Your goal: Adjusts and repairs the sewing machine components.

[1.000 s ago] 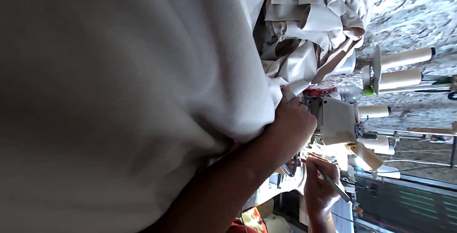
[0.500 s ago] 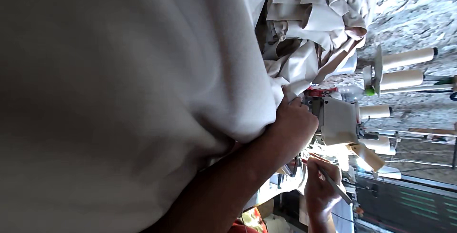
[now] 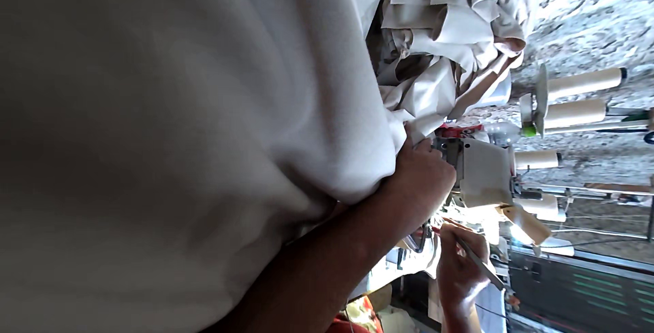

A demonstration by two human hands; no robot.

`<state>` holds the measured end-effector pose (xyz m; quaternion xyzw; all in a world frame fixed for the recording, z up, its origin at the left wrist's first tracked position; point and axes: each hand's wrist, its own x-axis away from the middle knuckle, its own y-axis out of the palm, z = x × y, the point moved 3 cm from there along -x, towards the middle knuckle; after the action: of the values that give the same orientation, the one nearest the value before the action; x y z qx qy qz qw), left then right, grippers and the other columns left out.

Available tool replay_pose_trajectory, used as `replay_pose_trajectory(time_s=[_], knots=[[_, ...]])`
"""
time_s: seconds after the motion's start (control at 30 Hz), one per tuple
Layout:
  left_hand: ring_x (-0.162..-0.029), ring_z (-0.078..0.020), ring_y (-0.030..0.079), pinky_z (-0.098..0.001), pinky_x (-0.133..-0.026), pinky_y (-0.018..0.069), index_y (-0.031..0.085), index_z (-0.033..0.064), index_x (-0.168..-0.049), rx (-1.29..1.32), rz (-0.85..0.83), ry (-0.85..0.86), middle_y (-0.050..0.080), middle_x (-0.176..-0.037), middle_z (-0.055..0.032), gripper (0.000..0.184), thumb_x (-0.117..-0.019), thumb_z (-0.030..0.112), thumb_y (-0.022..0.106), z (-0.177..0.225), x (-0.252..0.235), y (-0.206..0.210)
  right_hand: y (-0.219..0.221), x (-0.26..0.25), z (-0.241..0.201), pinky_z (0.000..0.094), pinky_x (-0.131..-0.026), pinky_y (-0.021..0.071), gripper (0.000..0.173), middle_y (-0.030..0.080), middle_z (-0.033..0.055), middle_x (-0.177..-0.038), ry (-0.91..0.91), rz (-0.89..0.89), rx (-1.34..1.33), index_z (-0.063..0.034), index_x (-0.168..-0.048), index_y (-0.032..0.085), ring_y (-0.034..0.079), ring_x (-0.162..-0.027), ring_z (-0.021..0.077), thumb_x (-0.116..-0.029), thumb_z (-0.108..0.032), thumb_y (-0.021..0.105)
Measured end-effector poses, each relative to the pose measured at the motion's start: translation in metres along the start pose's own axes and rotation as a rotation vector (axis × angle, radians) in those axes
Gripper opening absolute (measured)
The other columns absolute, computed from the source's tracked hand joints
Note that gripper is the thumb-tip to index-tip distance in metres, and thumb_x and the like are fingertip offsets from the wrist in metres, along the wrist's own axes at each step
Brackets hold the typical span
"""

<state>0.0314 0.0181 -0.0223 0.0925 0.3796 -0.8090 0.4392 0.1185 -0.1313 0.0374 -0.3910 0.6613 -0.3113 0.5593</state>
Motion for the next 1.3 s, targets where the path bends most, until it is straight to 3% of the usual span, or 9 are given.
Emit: replay_pose_trajectory(time_s=[0.07,0.3,0.47,0.57,0.8,0.9,1.0,1.2,1.3], knots=[[-0.145,-0.0381,0.042,-0.0725,-0.120,0.0064,0.076,0.0045,-0.110,0.094,-0.303,-0.135,0.069,-0.128,-0.0133,0.020,-0.0910,0.002,0.071,0.016,-0.003,-0.049,0.000,0.000,-0.001,0.0092,-0.086,0.0533,0.012,0.071,0.0034,-0.093,0.002,-0.001,0.014,0.0076,-0.089,0.063,0.067,-0.093,-0.0083,-0.0939,-0.002,0.060],[-0.145,-0.0365,0.042,-0.0725,-0.119,0.0050,0.076,0.0032,-0.110,0.108,-0.340,-0.163,0.069,-0.129,-0.0136,0.020,-0.0905,0.000,0.072,0.018,-0.005,-0.054,0.000,0.002,-0.001,0.0087,-0.086,0.0519,0.014,0.072,0.0092,-0.093,-0.023,-0.015,0.070,0.0078,-0.088,0.065,0.068,-0.094,-0.0057,-0.0942,-0.005,0.060],[-0.132,-0.0434,0.053,-0.0841,-0.111,0.0089,0.077,0.0128,-0.088,0.023,0.222,0.087,0.073,-0.107,-0.0109,0.011,-0.0878,0.018,0.067,-0.007,0.002,0.020,0.001,0.005,0.000,0.0097,-0.089,0.0510,0.015,0.072,0.0115,-0.094,-0.091,-0.034,0.125,0.0056,-0.091,0.067,0.068,-0.099,-0.0014,-0.0970,-0.007,0.060],[-0.152,-0.0363,0.031,-0.0700,-0.120,-0.0007,0.072,0.0022,-0.120,0.157,-0.431,-0.180,0.061,-0.142,-0.0148,0.025,-0.0950,0.003,0.066,0.017,-0.006,-0.058,0.001,0.005,-0.002,0.0108,-0.088,0.0505,0.017,0.072,0.0157,-0.093,-0.115,-0.052,0.156,0.0073,-0.091,0.067,0.069,-0.097,0.0019,-0.0966,-0.006,0.059],[-0.145,-0.0376,0.042,-0.0742,-0.118,0.0065,0.076,0.0046,-0.109,0.105,-0.293,-0.148,0.068,-0.129,-0.0131,0.018,-0.0924,0.003,0.071,0.016,-0.004,-0.047,0.002,0.004,-0.003,0.0108,-0.088,0.0502,0.016,0.072,0.0168,-0.092,-0.135,-0.054,0.181,0.0066,-0.089,0.068,0.070,-0.097,0.0044,-0.0946,-0.005,0.060],[-0.131,-0.0435,0.053,-0.0848,-0.110,0.0113,0.075,0.0135,-0.085,0.073,0.273,0.085,0.072,-0.105,-0.0099,0.008,-0.0859,0.016,0.068,-0.008,0.003,0.020,0.001,0.005,-0.003,0.0103,-0.086,0.0504,0.015,0.072,0.0168,-0.093,-0.154,-0.072,0.218,0.0050,-0.091,0.069,0.070,-0.096,0.0052,-0.0956,-0.006,0.061],[-0.150,-0.0349,0.034,-0.0725,-0.119,0.0019,0.073,0.0059,-0.118,0.105,-0.367,-0.144,0.064,-0.137,-0.0109,0.022,-0.0972,0.006,0.064,0.014,-0.004,-0.049,0.002,0.004,-0.005,0.0129,-0.084,0.0515,0.015,0.073,0.0195,-0.092,-0.171,-0.078,0.272,0.0052,-0.090,0.070,0.072,-0.092,0.0098,-0.0944,-0.005,0.060],[-0.151,-0.0362,0.033,-0.0709,-0.120,0.0020,0.072,0.0046,-0.119,0.127,-0.428,-0.176,0.063,-0.138,-0.0127,0.025,-0.0958,0.001,0.065,0.017,-0.006,-0.058,0.002,0.004,-0.004,0.0131,-0.086,0.0516,0.014,0.073,0.0198,-0.092,-0.177,-0.071,0.270,0.0059,-0.090,0.069,0.072,-0.095,0.0108,-0.0942,-0.005,0.061],[-0.131,-0.0446,0.053,-0.0839,-0.110,0.0113,0.077,0.0148,-0.088,0.030,0.242,0.108,0.073,-0.105,-0.0087,0.011,-0.0876,0.018,0.066,-0.009,0.003,0.021,0.001,0.004,-0.003,0.0119,-0.087,0.0506,0.015,0.073,0.0180,-0.092,-0.178,-0.075,0.258,0.0048,-0.091,0.070,0.071,-0.096,0.0087,-0.0952,-0.005,0.061]])
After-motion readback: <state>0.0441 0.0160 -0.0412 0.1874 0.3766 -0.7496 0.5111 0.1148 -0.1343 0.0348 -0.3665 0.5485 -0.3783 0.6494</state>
